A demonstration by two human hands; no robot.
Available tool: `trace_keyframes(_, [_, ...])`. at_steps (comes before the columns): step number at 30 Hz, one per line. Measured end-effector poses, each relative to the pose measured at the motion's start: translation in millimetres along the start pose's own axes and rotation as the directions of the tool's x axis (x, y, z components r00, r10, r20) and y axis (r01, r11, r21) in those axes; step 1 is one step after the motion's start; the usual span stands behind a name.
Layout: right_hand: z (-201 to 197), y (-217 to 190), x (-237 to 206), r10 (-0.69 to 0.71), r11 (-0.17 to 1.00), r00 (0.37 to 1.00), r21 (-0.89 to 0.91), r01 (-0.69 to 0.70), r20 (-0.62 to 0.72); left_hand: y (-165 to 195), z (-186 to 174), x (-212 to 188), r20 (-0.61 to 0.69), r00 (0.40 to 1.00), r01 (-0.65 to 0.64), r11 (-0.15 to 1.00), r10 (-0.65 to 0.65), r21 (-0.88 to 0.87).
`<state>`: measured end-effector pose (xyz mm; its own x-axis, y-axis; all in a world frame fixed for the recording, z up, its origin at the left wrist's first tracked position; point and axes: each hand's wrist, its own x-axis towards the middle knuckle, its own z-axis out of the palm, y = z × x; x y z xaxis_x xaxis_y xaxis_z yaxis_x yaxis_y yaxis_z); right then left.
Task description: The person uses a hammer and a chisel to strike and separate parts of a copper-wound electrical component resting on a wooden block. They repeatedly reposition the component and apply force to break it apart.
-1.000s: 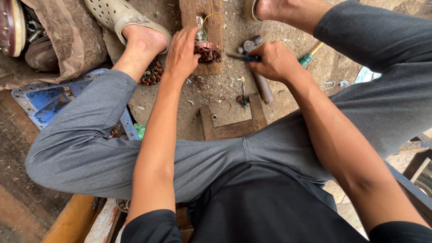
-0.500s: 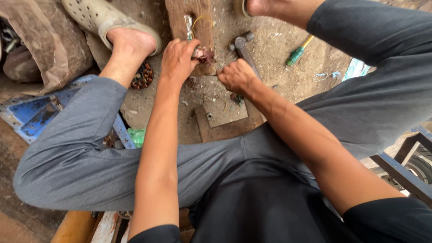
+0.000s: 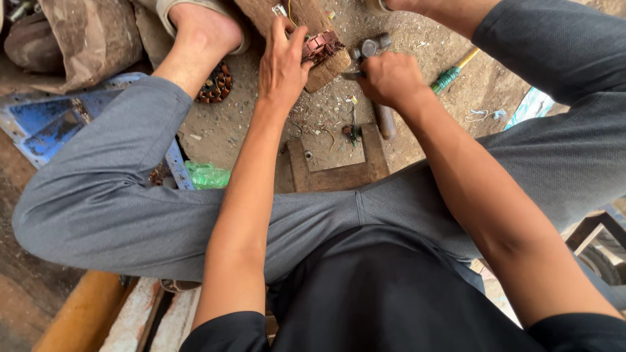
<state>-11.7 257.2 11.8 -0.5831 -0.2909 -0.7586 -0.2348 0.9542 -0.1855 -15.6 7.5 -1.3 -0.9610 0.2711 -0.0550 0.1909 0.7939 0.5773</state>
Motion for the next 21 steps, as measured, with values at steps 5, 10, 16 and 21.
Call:
trace_keyframes(5, [-10,10,-24,-0.173,0.977,0.901,0.048,0.209,-0.398,6,3,6,0.062,0.993,-0.106,0.988,0.099,0.110])
trace_keyframes(10, [-49,-8,-52,-0.244,0.943,0.851,0.092,0.321,-0.465,1,1,10,0.163,0.966,0.232,0.955,-0.203,-0.184])
trace_keyframes(16, [-107,-37,-98,-0.316,0.915,0.842,0.095,0.392,-0.437,-6,-2,3,0.179,0.983,0.055,0.998,-0.051,-0.020])
trace_keyframes(21, [-118,-38,-153,-0.318,0.895,0.854,0.166,0.413,-0.411,0,-1,-6,0.087,0.981,-0.186,0.967,0.173,0.175])
